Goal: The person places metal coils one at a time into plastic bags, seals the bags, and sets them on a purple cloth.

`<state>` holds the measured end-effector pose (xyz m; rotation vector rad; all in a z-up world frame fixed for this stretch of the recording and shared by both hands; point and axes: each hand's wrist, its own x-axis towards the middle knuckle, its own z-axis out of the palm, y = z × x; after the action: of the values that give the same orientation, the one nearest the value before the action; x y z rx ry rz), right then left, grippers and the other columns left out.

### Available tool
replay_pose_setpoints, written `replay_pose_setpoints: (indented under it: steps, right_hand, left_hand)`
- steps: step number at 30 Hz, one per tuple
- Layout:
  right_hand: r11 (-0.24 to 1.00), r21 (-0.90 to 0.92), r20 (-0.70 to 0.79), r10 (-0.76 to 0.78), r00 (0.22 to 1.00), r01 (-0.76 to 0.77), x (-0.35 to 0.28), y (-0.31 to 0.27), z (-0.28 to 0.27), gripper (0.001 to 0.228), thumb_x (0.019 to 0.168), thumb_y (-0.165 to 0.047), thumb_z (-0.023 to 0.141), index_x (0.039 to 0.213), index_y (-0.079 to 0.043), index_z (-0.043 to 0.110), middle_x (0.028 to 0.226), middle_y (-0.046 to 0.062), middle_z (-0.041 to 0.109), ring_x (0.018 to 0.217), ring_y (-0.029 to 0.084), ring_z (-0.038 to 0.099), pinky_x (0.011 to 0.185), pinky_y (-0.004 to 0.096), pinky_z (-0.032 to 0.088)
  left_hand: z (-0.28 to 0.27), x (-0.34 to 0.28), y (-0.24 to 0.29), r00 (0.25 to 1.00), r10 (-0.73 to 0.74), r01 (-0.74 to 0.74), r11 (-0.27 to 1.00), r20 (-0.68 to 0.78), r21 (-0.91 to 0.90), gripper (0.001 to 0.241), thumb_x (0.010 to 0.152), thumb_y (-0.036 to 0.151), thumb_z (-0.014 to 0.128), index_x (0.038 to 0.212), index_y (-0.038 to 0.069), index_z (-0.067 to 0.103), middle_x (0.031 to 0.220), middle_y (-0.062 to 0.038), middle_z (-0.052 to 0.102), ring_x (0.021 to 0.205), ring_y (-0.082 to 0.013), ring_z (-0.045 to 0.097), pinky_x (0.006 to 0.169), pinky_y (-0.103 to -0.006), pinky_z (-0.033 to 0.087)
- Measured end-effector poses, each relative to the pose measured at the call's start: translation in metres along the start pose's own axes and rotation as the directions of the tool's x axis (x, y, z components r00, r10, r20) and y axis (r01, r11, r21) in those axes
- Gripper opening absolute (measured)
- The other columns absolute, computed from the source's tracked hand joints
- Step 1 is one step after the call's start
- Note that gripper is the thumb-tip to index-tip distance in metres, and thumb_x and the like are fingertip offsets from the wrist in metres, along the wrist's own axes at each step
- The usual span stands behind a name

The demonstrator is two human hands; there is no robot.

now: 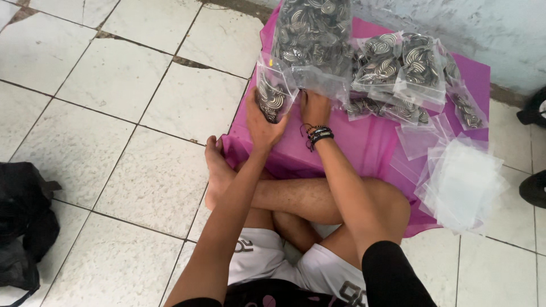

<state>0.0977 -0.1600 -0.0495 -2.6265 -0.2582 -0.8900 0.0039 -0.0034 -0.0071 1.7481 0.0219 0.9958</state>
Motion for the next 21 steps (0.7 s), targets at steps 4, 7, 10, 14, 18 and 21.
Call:
replay_pose_setpoints:
  steps: [4,7,10,14,18,21]
  right_hand:
    - [0.998,0.013,-0.053,-0.064,0.997,0.065,-0.009,-0.003,-0.012,0.013,0.094,-0.019,0.073,0.096,-0.009,0.080,0.070,0.022,0.069,0.067,0.044,0.071,0.061,0.054,0.057]
    - [0.985,0.159,-0.068,-0.059,0.996,0.070,-0.014,-0.026,-0.054,0.014,0.097,-0.013,0.072,0.109,-0.009,0.078,0.086,0.017,0.073,0.083,0.040,0.073,0.074,0.046,0.061]
    - [0.931,0.326,-0.180,-0.110,0.978,0.165,-0.011,-0.051,-0.097,0.015,0.089,-0.003,0.080,0.104,-0.004,0.078,0.093,0.018,0.074,0.088,0.039,0.074,0.078,0.044,0.062]
    - [0.849,0.525,-0.256,0.086,0.963,0.063,0.001,-0.075,-0.154,0.017,0.092,-0.006,0.082,0.107,-0.005,0.075,0.095,0.012,0.078,0.081,0.027,0.077,0.071,0.035,0.063]
    - [0.703,0.705,-0.200,0.079,0.977,0.087,0.039,-0.100,-0.201,0.028,0.091,0.001,0.083,0.115,-0.002,0.069,0.105,0.016,0.079,0.085,0.022,0.078,0.071,0.027,0.064]
    - [0.830,0.513,-0.174,-0.148,0.974,0.218,0.061,-0.101,-0.197,0.018,0.090,-0.003,0.079,0.106,-0.011,0.078,0.097,0.007,0.081,0.081,0.024,0.078,0.063,0.026,0.063]
  left_hand:
    - [0.007,-0.005,-0.015,0.997,0.061,-0.058,0.996,-0.037,0.063,0.101,0.068,0.032,0.098,0.149,0.001,0.046,0.134,-0.025,0.059,0.125,-0.0467,0.062,0.110,-0.0521,0.051]
    - [0.001,-0.004,-0.006,0.998,0.053,-0.051,0.997,-0.038,0.052,0.098,0.066,0.029,0.097,0.147,0.003,0.048,0.129,-0.023,0.062,0.121,-0.0452,0.065,0.107,-0.0514,0.053]
    - [-0.003,0.000,0.001,0.998,0.061,-0.062,0.996,0.027,0.061,0.096,0.069,0.027,0.096,0.146,0.001,0.045,0.126,-0.026,0.060,0.119,-0.0490,0.063,0.105,-0.0566,0.051]
    - [-0.002,-0.002,-0.003,0.999,0.020,-0.024,0.995,0.041,0.094,0.101,0.067,0.031,0.097,0.148,0.003,0.044,0.129,-0.023,0.058,0.123,-0.0459,0.061,0.108,-0.0552,0.050]
    - [0.000,-0.003,-0.004,0.995,0.034,-0.044,0.993,0.097,0.108,0.102,0.063,0.033,0.095,0.147,0.002,0.045,0.129,-0.023,0.058,0.124,-0.0454,0.060,0.108,-0.0552,0.050]
    - [-0.011,0.002,0.015,0.987,0.013,-0.028,0.995,0.162,0.095,0.104,0.061,0.032,0.096,0.147,0.004,0.044,0.125,-0.023,0.058,0.121,-0.0458,0.061,0.105,-0.0554,0.051]
